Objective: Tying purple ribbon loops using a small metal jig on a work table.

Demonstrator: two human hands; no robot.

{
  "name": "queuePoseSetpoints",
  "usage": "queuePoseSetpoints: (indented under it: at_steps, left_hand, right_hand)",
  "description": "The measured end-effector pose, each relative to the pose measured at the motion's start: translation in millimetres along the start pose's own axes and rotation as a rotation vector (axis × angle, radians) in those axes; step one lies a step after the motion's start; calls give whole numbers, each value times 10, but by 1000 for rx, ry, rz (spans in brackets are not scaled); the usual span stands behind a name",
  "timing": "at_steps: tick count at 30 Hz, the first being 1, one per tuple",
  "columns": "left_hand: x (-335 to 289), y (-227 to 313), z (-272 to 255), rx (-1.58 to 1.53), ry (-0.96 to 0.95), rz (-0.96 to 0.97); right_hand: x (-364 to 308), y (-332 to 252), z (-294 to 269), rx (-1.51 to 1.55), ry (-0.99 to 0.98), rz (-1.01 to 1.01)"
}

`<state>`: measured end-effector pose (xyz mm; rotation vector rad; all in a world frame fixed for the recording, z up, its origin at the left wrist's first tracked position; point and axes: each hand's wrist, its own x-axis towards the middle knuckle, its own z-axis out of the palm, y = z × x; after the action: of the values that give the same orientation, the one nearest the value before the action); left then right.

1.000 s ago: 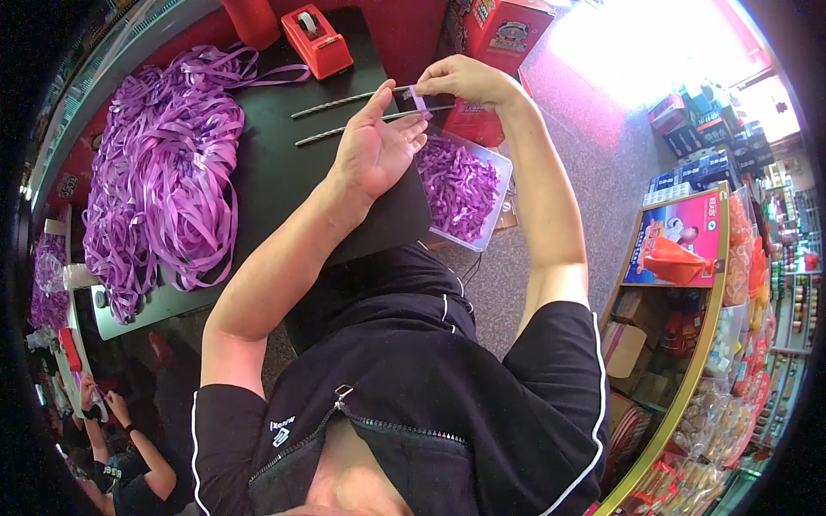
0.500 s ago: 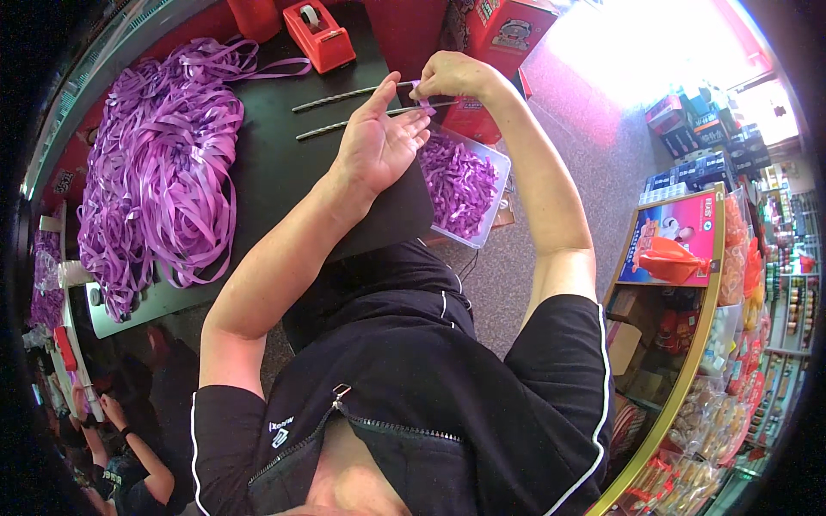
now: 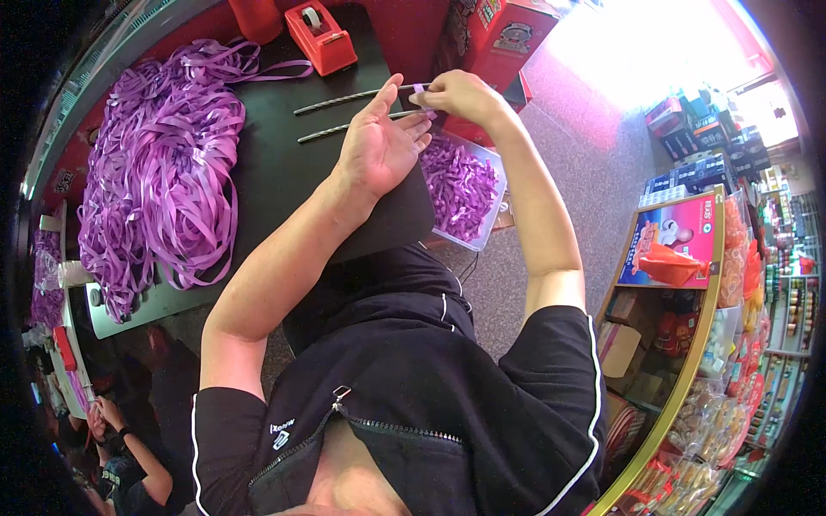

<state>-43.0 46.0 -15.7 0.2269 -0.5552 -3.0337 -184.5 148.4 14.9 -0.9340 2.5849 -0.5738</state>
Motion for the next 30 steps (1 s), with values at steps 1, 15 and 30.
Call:
queuePoseSetpoints:
  at_steps: [1,15,30]
  left_hand:
    - [7,-13,-6,-6,-18,-5]
    - [-50,29,10,-14,-21,-15]
    - [-26,37,50,3,-14,-32]
  right_hand:
    - [-18,88,-16,1,-1,1]
    - [169,809,1055,1845,-559,-183]
    - [180,740,528,1529,-285,56]
